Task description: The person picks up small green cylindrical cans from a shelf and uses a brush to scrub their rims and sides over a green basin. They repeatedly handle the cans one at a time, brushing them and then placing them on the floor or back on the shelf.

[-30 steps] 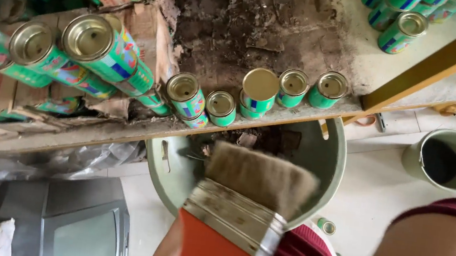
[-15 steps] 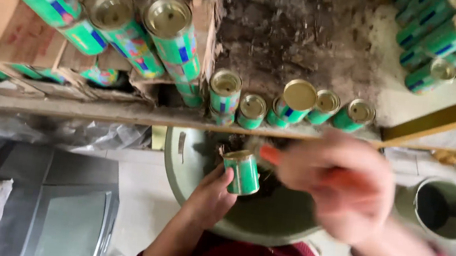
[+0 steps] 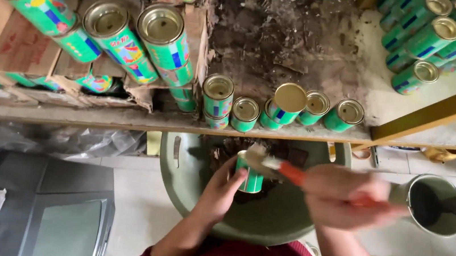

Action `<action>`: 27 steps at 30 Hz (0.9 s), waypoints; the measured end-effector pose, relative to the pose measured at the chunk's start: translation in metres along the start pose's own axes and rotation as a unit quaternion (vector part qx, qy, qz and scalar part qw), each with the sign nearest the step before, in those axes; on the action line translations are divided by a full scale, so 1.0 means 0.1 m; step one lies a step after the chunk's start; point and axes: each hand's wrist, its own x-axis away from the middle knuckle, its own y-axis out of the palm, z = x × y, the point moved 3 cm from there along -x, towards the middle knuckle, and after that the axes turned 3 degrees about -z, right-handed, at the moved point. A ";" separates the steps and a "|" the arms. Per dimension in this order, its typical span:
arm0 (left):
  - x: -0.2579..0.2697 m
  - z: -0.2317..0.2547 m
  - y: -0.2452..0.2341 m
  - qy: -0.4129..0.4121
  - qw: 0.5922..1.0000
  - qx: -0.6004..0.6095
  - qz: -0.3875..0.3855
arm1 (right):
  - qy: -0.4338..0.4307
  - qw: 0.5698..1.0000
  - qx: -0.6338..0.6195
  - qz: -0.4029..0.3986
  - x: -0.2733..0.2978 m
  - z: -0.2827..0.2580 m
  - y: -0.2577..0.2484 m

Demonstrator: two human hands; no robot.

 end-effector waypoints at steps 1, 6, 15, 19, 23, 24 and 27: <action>0.00 0.02 -0.01 0.055 0.993 -0.104 -0.016 | -0.015 1.000 0.001 -0.009 0.06 0.10 -0.08; 0.06 -0.05 -0.07 0.008 0.999 0.022 0.047 | -0.072 0.997 0.026 -0.032 0.17 0.37 -0.32; -0.08 -0.21 -0.08 0.041 0.976 0.203 -0.069 | -0.117 0.992 0.034 0.003 0.32 0.16 0.01; -0.04 -0.08 -0.12 0.061 0.975 0.204 -0.069 | -0.217 0.969 0.109 0.033 0.07 0.07 0.03; -0.12 0.05 -0.02 0.082 0.962 0.208 -0.160 | -0.090 0.995 0.008 -0.034 0.02 -0.14 0.13; -0.13 0.02 -0.01 0.050 0.966 0.205 -0.150 | -0.107 0.993 0.040 -0.033 0.10 -0.08 0.14; -0.14 -0.13 -0.12 -0.048 0.966 0.234 -0.095 | -0.122 0.988 0.079 -0.050 0.28 0.16 -0.02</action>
